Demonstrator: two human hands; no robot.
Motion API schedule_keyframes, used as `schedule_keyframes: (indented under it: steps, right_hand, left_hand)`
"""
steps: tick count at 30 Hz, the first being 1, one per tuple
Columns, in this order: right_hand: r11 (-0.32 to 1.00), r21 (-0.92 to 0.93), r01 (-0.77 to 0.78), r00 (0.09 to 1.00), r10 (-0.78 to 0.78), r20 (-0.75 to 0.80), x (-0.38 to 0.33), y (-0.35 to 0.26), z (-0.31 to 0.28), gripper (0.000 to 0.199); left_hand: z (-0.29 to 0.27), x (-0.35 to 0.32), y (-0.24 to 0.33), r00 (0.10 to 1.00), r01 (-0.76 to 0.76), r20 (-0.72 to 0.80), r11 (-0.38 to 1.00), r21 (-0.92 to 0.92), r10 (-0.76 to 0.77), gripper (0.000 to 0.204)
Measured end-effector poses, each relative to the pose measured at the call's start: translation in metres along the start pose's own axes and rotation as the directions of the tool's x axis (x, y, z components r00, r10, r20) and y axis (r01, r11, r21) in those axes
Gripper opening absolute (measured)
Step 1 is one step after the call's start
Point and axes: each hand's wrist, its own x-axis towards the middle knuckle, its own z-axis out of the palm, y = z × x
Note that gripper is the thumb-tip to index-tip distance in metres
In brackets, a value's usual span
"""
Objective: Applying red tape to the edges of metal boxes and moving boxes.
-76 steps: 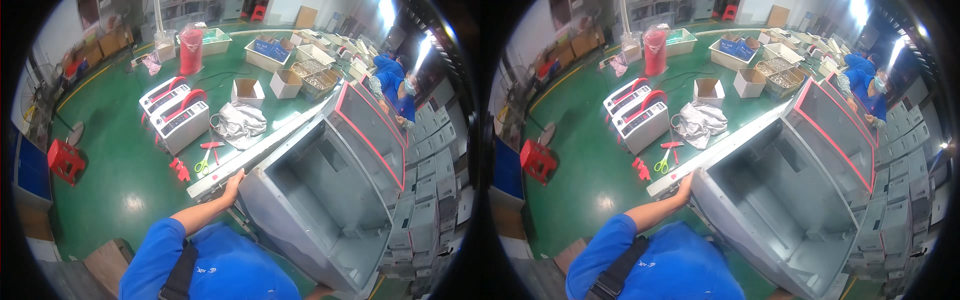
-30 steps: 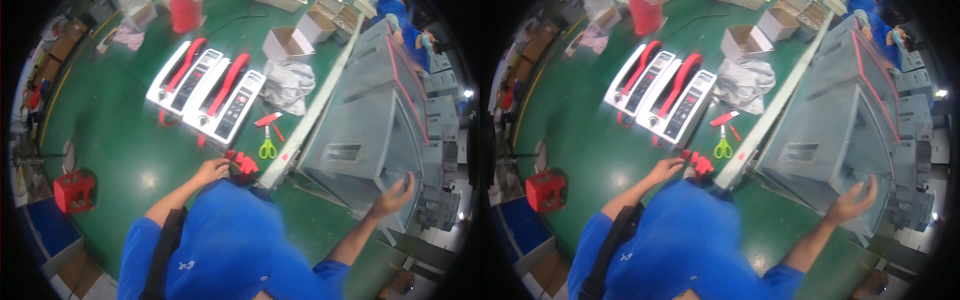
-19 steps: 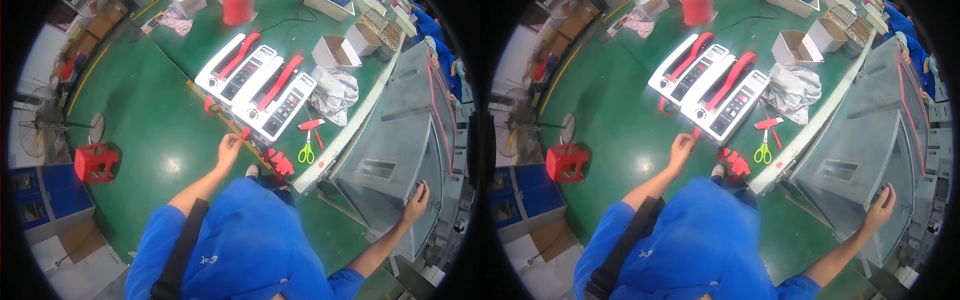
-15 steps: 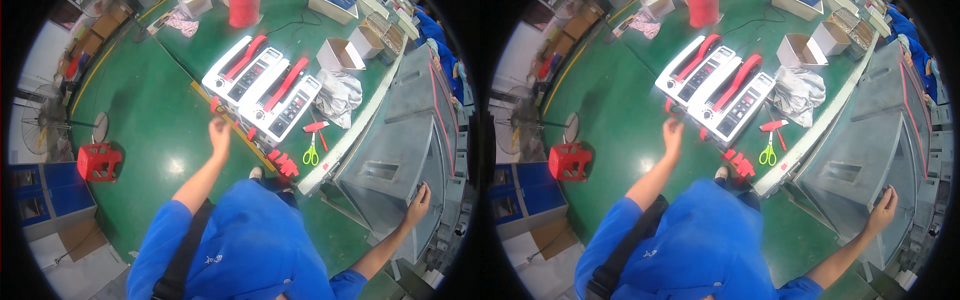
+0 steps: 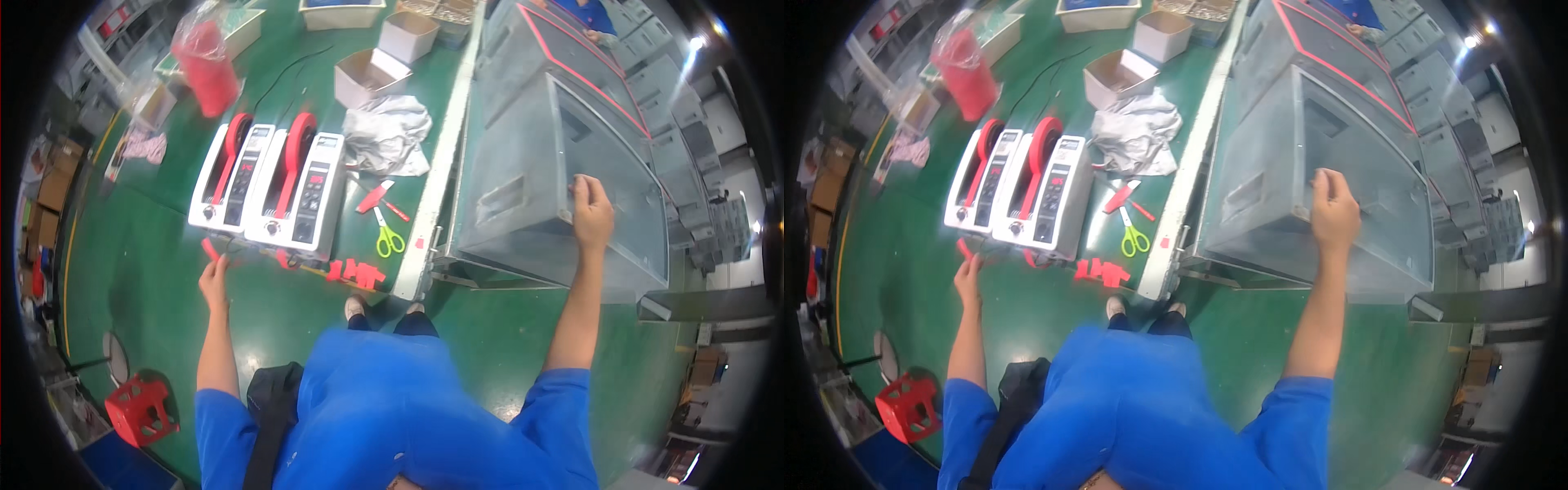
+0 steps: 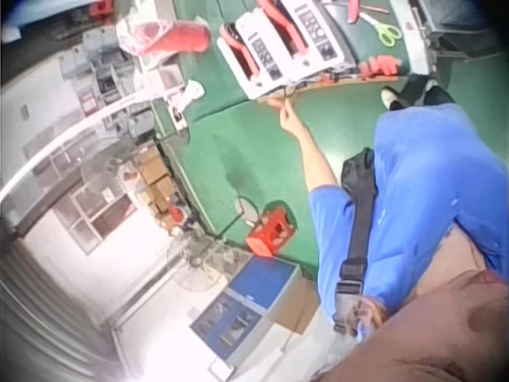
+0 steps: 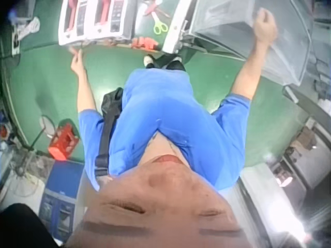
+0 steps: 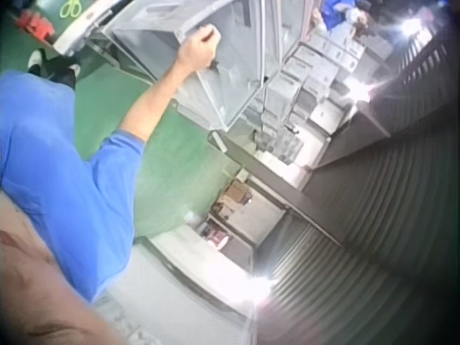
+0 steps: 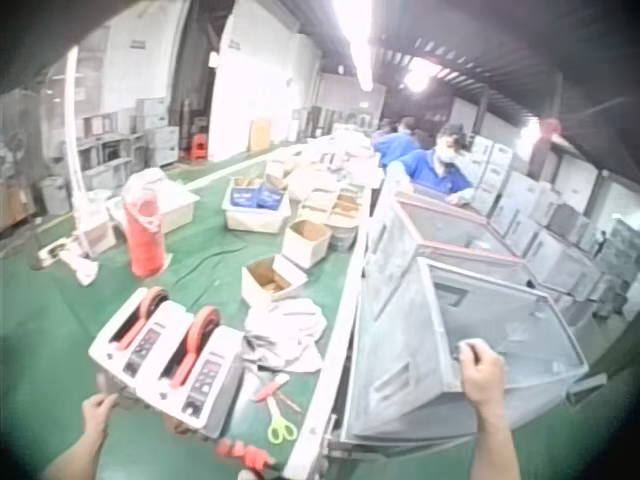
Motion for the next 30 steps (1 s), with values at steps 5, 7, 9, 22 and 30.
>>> schedule_keyframes:
  steps: [5,7,9,22,30]
  right_hand:
    - [1.0,0.003,-0.013,0.999,0.013,-0.039,-0.005,0.004,-0.005,0.028]
    - [0.999,0.032,0.011,0.998,-0.009,-0.057,-0.004,0.003,-0.002,0.028]
    - [0.998,0.061,0.026,0.998,-0.023,-0.054,-0.006,0.0,-0.008,0.028]
    - [0.585,0.795,0.164,0.572,-0.713,0.406,-0.222,0.014,-0.056,0.015]
    - [0.816,0.515,0.263,0.829,-0.465,0.312,-0.197,0.147,-0.167,0.008]
  left_hand:
    - [-0.06,-0.049,-0.033,0.996,0.046,0.083,0.993,-0.106,-0.037,0.028]
    - [-0.09,-0.078,-0.051,0.979,0.091,0.182,0.996,-0.014,-0.087,0.028]
    - [-0.088,-0.107,-0.022,0.962,0.178,0.235,0.97,-0.163,-0.137,0.027]
    - [0.113,-0.327,0.22,0.393,-0.464,0.87,0.881,-0.092,0.298,0.013]
    - [0.167,-0.39,0.214,0.195,-0.422,0.938,0.888,-0.184,0.287,0.016]
